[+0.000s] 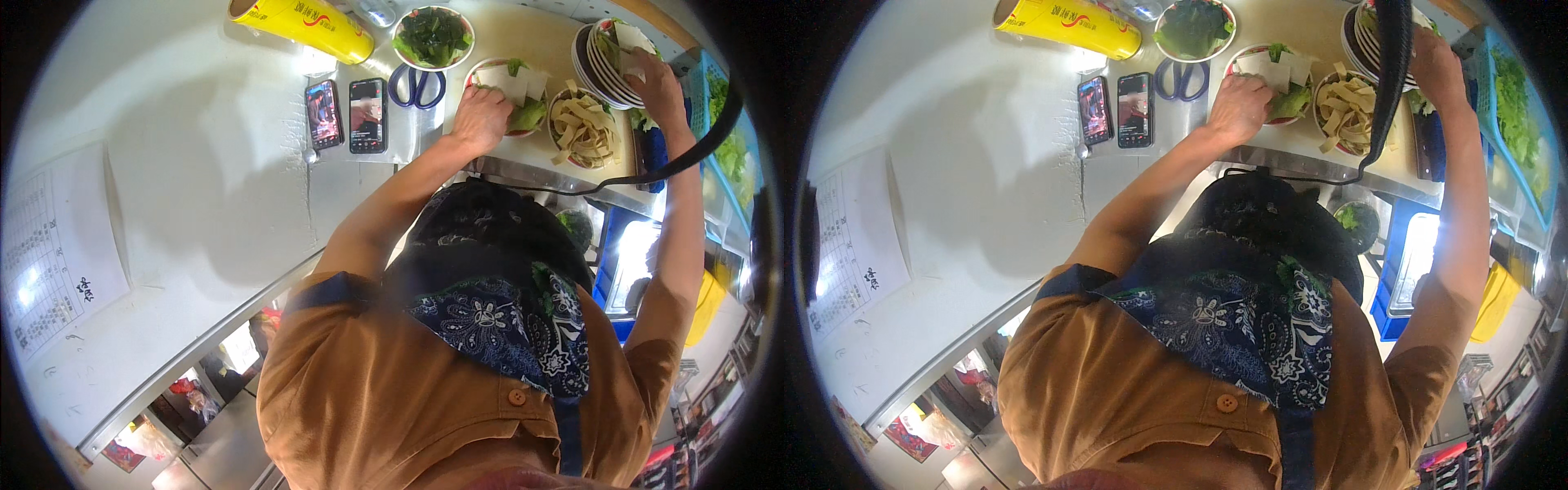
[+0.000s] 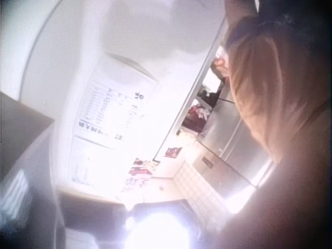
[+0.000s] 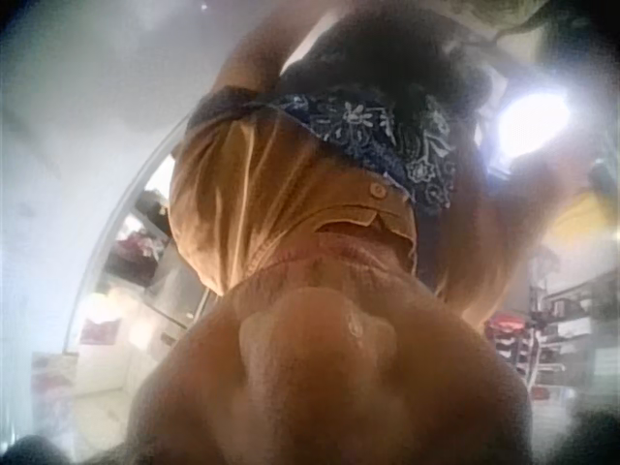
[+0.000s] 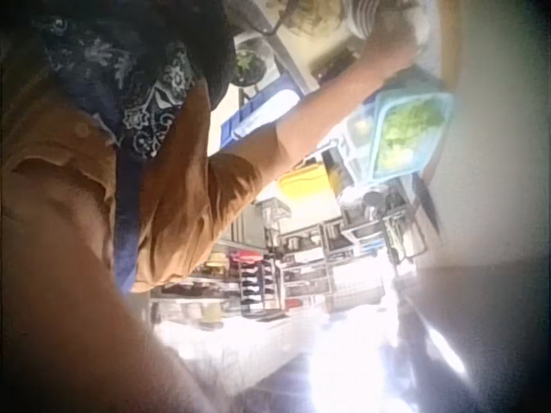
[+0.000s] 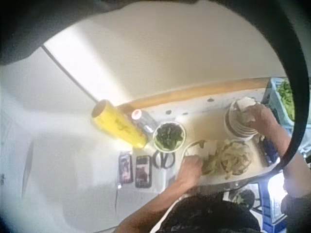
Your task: The person assembles food bowls by placing lettuce leaves, white rectangular slices, and flat pale strips into small bowls. They then add dark green leafy vegetables and arrange the bowls on a tray. The process is repeated for multiple bowls.
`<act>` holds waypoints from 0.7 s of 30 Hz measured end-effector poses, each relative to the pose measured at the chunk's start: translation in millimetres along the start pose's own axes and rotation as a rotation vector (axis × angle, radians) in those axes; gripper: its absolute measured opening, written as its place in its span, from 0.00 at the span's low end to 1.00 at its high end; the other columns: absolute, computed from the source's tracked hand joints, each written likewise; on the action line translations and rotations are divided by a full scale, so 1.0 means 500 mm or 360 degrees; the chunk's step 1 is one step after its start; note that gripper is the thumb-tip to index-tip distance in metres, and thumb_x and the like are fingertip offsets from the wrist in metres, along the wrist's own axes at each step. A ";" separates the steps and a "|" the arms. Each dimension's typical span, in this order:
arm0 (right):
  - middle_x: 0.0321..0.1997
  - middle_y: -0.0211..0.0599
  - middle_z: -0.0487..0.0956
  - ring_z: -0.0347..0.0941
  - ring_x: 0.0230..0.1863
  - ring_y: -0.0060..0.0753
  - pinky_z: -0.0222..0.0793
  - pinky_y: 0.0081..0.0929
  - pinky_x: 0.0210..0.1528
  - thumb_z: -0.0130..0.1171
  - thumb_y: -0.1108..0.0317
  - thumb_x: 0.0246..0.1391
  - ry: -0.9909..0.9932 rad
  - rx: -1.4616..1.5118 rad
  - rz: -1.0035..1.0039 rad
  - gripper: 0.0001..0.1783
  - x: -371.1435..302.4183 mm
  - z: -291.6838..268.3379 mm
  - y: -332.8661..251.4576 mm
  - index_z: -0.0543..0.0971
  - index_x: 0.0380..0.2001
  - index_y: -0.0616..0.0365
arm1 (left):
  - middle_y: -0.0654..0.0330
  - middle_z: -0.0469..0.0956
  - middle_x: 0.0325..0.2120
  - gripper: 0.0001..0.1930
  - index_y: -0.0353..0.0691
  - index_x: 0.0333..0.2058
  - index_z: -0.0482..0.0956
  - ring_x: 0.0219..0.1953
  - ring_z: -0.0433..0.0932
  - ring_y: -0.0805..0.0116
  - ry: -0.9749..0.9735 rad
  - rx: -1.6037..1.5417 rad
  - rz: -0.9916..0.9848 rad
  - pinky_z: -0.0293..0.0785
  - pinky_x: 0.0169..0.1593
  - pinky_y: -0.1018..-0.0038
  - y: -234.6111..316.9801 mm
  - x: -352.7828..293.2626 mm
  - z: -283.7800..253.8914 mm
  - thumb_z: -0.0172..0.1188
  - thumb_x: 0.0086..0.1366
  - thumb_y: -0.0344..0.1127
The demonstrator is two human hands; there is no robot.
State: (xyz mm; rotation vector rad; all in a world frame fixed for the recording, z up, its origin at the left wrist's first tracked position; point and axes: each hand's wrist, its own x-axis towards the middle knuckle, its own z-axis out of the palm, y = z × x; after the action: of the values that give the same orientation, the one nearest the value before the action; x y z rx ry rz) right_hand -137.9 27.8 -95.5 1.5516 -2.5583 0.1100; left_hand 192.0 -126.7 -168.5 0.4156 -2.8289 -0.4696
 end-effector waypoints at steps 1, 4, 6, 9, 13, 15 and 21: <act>0.51 0.42 0.75 0.71 0.51 0.48 0.67 0.37 0.53 0.62 0.60 0.48 0.0014 -0.0042 0.0012 0.26 0.002 -0.004 -0.003 0.73 0.52 0.53 | 0.60 0.74 0.31 0.09 0.43 0.32 0.79 0.40 0.73 0.59 0.0004 0.0001 0.0001 0.63 0.47 0.64 0.004 0.002 -0.001 0.58 0.50 0.31; 0.45 0.44 0.75 0.71 0.48 0.51 0.68 0.38 0.50 0.62 0.63 0.46 0.0071 -0.0096 0.0025 0.23 0.011 -0.011 -0.007 0.74 0.47 0.54 | 0.60 0.74 0.32 0.09 0.43 0.33 0.79 0.40 0.73 0.59 -0.0037 0.0032 -0.0013 0.63 0.47 0.64 0.008 0.004 -0.004 0.58 0.50 0.32; 0.42 0.45 0.74 0.71 0.46 0.52 0.68 0.39 0.48 0.62 0.64 0.45 0.0103 -0.0027 -0.0019 0.20 0.022 -0.009 -0.004 0.74 0.44 0.56 | 0.60 0.74 0.32 0.10 0.43 0.34 0.80 0.40 0.73 0.58 -0.0016 -0.0016 -0.0023 0.63 0.47 0.63 0.008 0.004 -0.005 0.58 0.50 0.32; 0.39 0.46 0.74 0.72 0.43 0.51 0.68 0.39 0.45 0.60 0.67 0.46 0.0085 0.0147 -0.0066 0.16 0.033 -0.010 0.003 0.74 0.39 0.58 | 0.60 0.75 0.31 0.10 0.43 0.34 0.80 0.40 0.73 0.58 0.0024 -0.0054 -0.0038 0.63 0.48 0.64 0.006 0.000 -0.006 0.58 0.50 0.32; 0.35 0.44 0.74 0.74 0.38 0.44 0.69 0.34 0.42 0.59 0.70 0.48 0.0060 0.0339 -0.0007 0.11 0.021 -0.050 -0.010 0.73 0.36 0.60 | 0.60 0.75 0.29 0.09 0.42 0.33 0.80 0.38 0.73 0.57 0.0181 -0.0097 -0.0028 0.65 0.48 0.64 0.004 -0.014 -0.009 0.58 0.51 0.31; 0.33 0.42 0.76 0.75 0.36 0.38 0.69 0.30 0.41 0.58 0.70 0.49 0.0126 0.0499 0.0021 0.11 0.008 -0.082 -0.036 0.73 0.36 0.60 | 0.59 0.76 0.29 0.09 0.42 0.32 0.81 0.38 0.74 0.56 0.0263 -0.0147 -0.0013 0.66 0.47 0.63 0.002 -0.021 -0.011 0.58 0.51 0.29; 0.32 0.36 0.78 0.74 0.34 0.26 0.69 0.25 0.40 0.58 0.69 0.51 -0.0046 0.1346 -0.0118 0.12 -0.001 -0.097 -0.178 0.74 0.39 0.60 | 0.57 0.77 0.29 0.08 0.41 0.31 0.81 0.37 0.75 0.54 0.0451 -0.0230 -0.0031 0.68 0.46 0.62 -0.001 -0.041 -0.018 0.58 0.50 0.26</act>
State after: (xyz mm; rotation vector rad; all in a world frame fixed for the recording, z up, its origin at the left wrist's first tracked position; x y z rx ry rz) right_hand -54.3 -6.3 -48.8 1.8607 -2.6007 1.3044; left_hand 213.5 -123.1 -164.1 0.4431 -2.5027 -0.5660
